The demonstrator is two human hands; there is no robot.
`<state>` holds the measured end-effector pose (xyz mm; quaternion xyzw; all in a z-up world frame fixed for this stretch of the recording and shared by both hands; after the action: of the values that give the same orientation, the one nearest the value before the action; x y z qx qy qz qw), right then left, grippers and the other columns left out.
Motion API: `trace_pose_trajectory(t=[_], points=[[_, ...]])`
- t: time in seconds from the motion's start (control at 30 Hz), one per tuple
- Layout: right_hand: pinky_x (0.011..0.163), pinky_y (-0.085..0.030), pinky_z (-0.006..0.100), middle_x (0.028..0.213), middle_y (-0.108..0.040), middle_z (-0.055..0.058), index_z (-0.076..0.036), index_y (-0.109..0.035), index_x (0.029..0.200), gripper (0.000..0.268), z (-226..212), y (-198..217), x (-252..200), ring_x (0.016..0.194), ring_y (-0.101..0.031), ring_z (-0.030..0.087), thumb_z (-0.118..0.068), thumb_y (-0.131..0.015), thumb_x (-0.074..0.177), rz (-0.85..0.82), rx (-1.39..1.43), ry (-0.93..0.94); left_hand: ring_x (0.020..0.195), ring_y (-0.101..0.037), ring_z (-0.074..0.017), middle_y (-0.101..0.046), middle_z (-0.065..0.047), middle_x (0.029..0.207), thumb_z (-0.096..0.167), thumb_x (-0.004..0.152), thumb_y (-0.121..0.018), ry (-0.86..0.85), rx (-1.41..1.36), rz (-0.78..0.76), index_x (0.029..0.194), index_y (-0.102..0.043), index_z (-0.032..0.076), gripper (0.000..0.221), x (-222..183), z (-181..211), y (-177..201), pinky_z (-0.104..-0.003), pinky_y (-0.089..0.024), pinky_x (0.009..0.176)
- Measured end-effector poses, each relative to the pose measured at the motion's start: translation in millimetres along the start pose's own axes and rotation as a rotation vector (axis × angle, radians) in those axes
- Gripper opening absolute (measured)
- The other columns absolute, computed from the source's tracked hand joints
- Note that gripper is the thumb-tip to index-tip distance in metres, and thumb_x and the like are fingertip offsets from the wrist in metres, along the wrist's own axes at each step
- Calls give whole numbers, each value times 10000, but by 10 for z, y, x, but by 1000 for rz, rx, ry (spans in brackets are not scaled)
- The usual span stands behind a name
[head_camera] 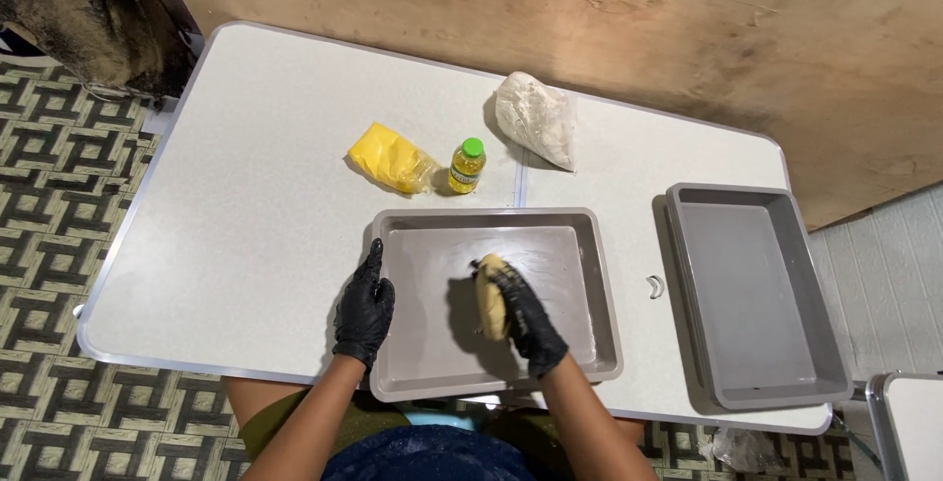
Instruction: Kneading a small portion of dough on a metal tray and organizing several baking trays on a work table.
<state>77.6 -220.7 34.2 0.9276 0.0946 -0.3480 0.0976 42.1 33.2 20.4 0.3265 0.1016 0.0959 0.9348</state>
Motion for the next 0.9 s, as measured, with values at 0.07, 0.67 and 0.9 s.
trace_pose_trajectory(t=[0.07, 0.67, 0.9], points=[[664, -641, 385, 1222, -731, 220, -199, -547, 1495, 629, -303, 401, -158, 926, -750, 317, -354, -748, 919, 282, 439, 168, 1165, -659, -418, -586, -96, 1490, 212, 934, -517, 1, -9, 11, 1614, -390, 351, 705, -17, 0, 0, -560, -584, 894], [1229, -242, 361, 1537, -578, -71, -350, -676, 1424, 529, 82, 530, -68, 1448, -449, 142, -309, -758, 903, 157, -490, 759, 1166, -648, -447, -583, -96, 1488, 226, 946, -499, 42, -39, 15, 1619, -358, 398, 709, 41, -109, -123, -594, -583, 908], [1034, -533, 569, 1393, -640, 223, -90, -646, 1389, 499, -192, 1221, -305, 1156, -620, 425, -355, -595, 969, 346, 553, 277, 1185, -650, -411, -572, -45, 1509, 232, 931, -510, 66, -43, -7, 1621, -356, 416, 730, 17, -40, -63, -557, -578, 927]])
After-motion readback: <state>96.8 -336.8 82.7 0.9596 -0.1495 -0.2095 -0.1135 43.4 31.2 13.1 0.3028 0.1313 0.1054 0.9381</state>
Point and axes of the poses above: each hand's wrist, its own x-axis towards the middle knuckle, its own y-axis out of the back of the hand, z = x × y, the point moved 4 cm from there along x, towards the middle knuckle
